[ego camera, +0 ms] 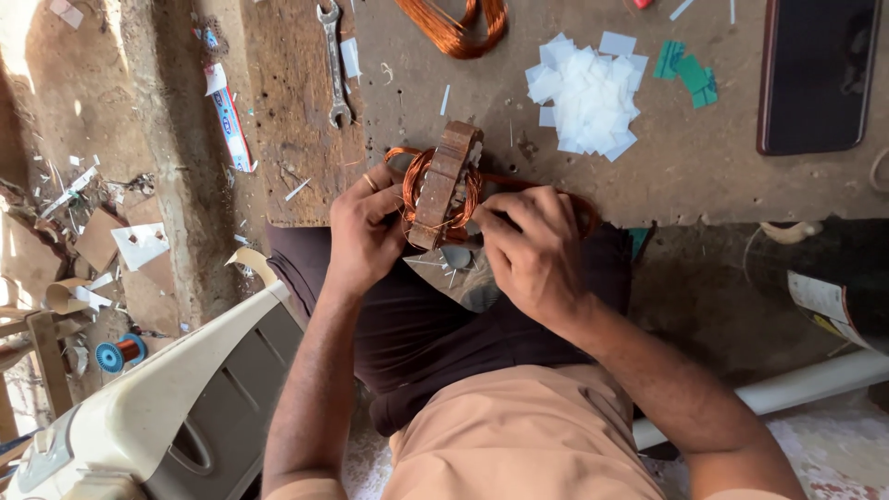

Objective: Winding copper coils into a motor stator and inserting insulation paper.

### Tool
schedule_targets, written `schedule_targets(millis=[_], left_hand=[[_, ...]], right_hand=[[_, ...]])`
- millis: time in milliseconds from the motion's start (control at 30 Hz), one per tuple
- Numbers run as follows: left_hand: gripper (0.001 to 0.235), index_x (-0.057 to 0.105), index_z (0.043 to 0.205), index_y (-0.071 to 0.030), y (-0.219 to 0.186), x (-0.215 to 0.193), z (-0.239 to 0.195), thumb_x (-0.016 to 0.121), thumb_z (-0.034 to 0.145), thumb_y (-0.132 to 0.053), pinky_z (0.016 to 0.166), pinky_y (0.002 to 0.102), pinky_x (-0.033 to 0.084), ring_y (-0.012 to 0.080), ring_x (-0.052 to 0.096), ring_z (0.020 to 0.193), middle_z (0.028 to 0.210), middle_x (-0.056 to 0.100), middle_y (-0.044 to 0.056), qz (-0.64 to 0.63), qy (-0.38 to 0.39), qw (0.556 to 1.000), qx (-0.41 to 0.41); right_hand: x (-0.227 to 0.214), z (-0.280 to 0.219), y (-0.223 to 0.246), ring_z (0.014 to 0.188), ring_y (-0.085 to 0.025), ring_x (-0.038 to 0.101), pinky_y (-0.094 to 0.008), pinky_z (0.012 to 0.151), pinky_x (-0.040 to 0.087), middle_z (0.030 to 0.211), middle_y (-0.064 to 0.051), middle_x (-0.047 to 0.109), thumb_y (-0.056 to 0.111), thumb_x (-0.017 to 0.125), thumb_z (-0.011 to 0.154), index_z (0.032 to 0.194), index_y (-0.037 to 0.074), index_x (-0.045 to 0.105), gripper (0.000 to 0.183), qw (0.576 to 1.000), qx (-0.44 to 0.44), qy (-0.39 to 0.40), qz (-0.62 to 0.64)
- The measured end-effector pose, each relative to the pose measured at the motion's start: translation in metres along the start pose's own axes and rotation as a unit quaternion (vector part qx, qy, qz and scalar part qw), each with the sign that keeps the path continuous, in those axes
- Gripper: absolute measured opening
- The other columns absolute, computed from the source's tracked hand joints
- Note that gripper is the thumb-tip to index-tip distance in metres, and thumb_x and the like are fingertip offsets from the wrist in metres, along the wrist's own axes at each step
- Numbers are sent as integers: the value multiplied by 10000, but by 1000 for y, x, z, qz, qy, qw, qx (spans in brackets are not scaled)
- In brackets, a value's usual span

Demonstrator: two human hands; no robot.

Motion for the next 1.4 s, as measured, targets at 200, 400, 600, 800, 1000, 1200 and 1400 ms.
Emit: schedule_targets(millis=[200, 400, 600, 800, 1000, 1200, 1400], left_hand=[[247, 744, 1038, -33, -6, -3, 3, 738, 809, 60, 749, 339, 551, 235, 688, 847, 971, 677, 84, 4, 9, 1000, 5], [264, 705, 1144, 18, -11, -10, 7, 651, 900, 102, 855, 344, 560, 226, 698, 986, 1149, 706, 110, -46, 35, 998, 5], [147, 734, 1165, -23, 5, -5, 9, 666, 1038, 4, 663, 203, 485, 43, 612, 794, 1195, 724, 61, -192, -36, 971, -139], [236, 725, 1181, -25, -18, -10, 31, 737, 954, 37, 760, 256, 493, 126, 596, 889, 1253, 715, 108, -6, -63, 996, -54], [375, 724, 1192, -42, -13, -1, 27, 658, 858, 115, 721, 264, 543, 136, 669, 911, 1261, 685, 91, -12, -27, 998, -61], [295, 751, 1133, -22, -4, 2, 27, 800, 853, 58, 657, 272, 483, 130, 612, 753, 1091, 669, 58, 15, -19, 997, -76], [298, 735, 1139, 2, 0, 4, 28, 796, 850, 39, 678, 248, 511, 115, 650, 811, 1134, 658, 70, -7, -6, 997, -79]], right_hand=[[6, -9, 1, 979, -237, 590, -394, 866, 472, 1102, -102, 722, 35, 783, 884, 1055, 11, 770, 173, 1000, 1, 3, -11], [-60, -19, 13, 1062, -299, 666, -412, 930, 540, 1152, -160, 713, 6, 754, 878, 1145, -47, 742, 272, 998, 57, -10, 37], [-56, -103, -73, 947, -212, 740, -339, 879, 587, 1042, -130, 751, 82, 650, 1037, 1115, -17, 707, 139, 882, 372, -102, 272], [5, -114, -85, 1001, -228, 732, -385, 958, 567, 1057, -170, 759, 70, 610, 1041, 1096, -75, 697, 178, 654, 439, -95, 609], [-10, -111, -66, 1066, -252, 716, -427, 1035, 544, 1080, -152, 747, 22, 604, 1032, 1087, 2, 685, 99, 656, 389, -182, 620], [-13, -102, -59, 1202, -269, 674, -502, 1238, 433, 1084, -94, 736, 67, 628, 1073, 1143, 58, 680, 88, 529, 249, -163, 795], [-16, -119, -82, 1090, -216, 655, -435, 1124, 431, 1117, -90, 723, 233, 697, 1017, 1271, 6, 684, 340, 465, 232, -85, 850]])
Point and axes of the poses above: each hand's wrist, its own z-axis towards the middle knuckle, its own x-axis out of the palm, y = z × x, the point moved 5 cm from there along z, towards the middle knuckle
